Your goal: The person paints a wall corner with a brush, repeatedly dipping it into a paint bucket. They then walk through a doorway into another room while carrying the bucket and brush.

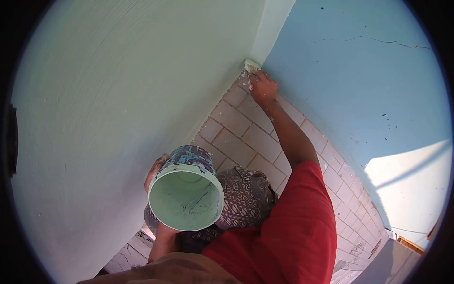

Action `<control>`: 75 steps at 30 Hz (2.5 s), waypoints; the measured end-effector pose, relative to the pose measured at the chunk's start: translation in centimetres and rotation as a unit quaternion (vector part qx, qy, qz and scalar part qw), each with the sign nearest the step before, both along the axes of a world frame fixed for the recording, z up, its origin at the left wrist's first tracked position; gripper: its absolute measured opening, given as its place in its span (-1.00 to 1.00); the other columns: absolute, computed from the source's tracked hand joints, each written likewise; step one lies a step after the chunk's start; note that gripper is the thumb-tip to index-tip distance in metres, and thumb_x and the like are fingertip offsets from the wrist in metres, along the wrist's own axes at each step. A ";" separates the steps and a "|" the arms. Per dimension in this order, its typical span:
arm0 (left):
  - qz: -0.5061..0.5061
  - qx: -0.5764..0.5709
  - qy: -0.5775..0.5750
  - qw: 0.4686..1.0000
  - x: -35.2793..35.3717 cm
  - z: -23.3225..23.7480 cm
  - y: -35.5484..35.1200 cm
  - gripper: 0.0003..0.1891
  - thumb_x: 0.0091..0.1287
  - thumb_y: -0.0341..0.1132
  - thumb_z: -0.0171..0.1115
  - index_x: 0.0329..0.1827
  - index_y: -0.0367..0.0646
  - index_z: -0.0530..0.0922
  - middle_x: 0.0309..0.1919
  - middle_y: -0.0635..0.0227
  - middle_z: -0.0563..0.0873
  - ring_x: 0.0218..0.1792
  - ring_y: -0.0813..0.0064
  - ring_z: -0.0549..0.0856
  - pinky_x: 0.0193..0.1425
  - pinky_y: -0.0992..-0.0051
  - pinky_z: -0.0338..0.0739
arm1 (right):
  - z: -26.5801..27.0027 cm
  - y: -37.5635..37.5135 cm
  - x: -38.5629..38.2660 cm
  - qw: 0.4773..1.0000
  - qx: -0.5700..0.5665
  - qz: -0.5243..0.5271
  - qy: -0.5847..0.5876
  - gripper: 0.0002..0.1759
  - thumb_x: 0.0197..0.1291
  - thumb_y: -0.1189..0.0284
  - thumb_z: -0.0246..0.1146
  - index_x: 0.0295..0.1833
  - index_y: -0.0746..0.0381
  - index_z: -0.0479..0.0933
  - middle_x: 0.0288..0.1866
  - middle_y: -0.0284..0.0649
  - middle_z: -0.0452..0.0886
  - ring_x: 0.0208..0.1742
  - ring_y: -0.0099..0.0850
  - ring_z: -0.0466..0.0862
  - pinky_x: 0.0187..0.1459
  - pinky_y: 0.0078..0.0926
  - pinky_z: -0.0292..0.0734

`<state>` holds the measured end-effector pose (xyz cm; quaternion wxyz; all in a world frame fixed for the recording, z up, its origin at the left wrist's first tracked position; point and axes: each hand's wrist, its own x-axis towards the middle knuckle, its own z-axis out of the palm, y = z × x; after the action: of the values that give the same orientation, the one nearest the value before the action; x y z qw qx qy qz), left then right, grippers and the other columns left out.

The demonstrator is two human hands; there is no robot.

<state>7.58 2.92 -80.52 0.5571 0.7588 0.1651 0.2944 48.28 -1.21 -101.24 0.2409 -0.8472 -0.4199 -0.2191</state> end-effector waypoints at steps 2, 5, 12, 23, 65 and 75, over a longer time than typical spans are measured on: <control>-0.010 0.009 -0.004 1.000 0.2 0.0 0.1 0.29 -0.12 -0.08 0.82 0.66 -0.11 0.12 0.60 -0.11 0.28 0.65 -0.09 0.26 0.71 -0.05 0.13 | -3.3 0.9 2.5 0.999 -0.014 0.014 0.034 -0.75 0.17 0.43 0.40 -0.01 0.00 0.77 0.08 -0.29 0.73 0.08 -0.17 0.78 0.03 -0.16 0.75; -0.021 0.021 -0.010 1.000 0.6 0.3 0.2 0.29 -0.13 -0.08 0.83 0.66 -0.09 0.12 0.60 -0.11 0.28 0.65 -0.10 0.25 0.71 -0.05 0.13 | -2.2 2.0 4.5 0.994 -0.060 0.011 0.093 -0.78 0.27 0.40 0.34 -0.01 -0.03 0.78 0.14 -0.32 0.75 0.10 -0.15 0.78 0.05 -0.14 0.75; -0.004 0.032 -0.004 0.999 0.4 0.4 0.3 0.30 -0.14 -0.12 0.83 0.66 -0.08 0.12 0.60 -0.10 0.28 0.65 -0.07 0.27 0.71 -0.02 0.15 | 14.9 0.2 5.5 0.998 -0.036 -0.019 0.046 -0.75 0.32 0.41 0.30 0.02 -0.06 0.81 0.08 -0.39 0.78 -0.07 -0.13 0.82 -0.07 -0.10 0.74; -0.018 0.006 -0.030 0.999 0.1 1.4 -0.1 0.32 -0.18 -0.23 0.85 0.66 -0.10 0.10 0.61 -0.10 0.26 0.65 -0.02 0.28 0.70 0.02 0.20 | 37.0 -1.9 3.7 0.906 0.140 -0.051 -0.396 -0.85 0.20 0.50 0.37 -0.12 0.16 0.76 -0.03 -0.12 0.80 -0.09 -0.08 0.80 -0.09 -0.17 0.72; -0.033 0.040 -0.075 0.996 -0.1 1.9 0.2 0.36 -0.20 -0.39 0.84 0.68 -0.18 0.05 0.54 0.10 0.39 0.51 0.19 0.49 0.63 0.15 0.34 | 48.4 -0.9 5.5 0.908 0.028 -0.119 -0.402 -0.79 0.24 0.36 0.41 -0.02 -0.09 0.76 0.03 -0.50 0.74 -0.01 -0.38 0.77 -0.23 -0.25 0.75; -0.043 0.036 -0.079 0.995 0.0 2.6 -0.3 0.33 -0.17 -0.45 0.81 0.68 -0.17 0.04 0.52 0.10 0.40 0.50 0.19 0.50 0.62 0.16 0.35 | 33.2 -0.2 4.5 0.988 -0.057 0.003 -0.145 -0.76 0.23 0.50 0.32 -0.04 0.04 0.79 0.01 -0.31 0.78 -0.06 -0.18 0.79 -0.11 -0.10 0.75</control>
<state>7.61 2.67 -77.89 0.5530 0.7592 0.0770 0.3344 52.76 -1.40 -68.05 0.1297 -0.8177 -0.4642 -0.3148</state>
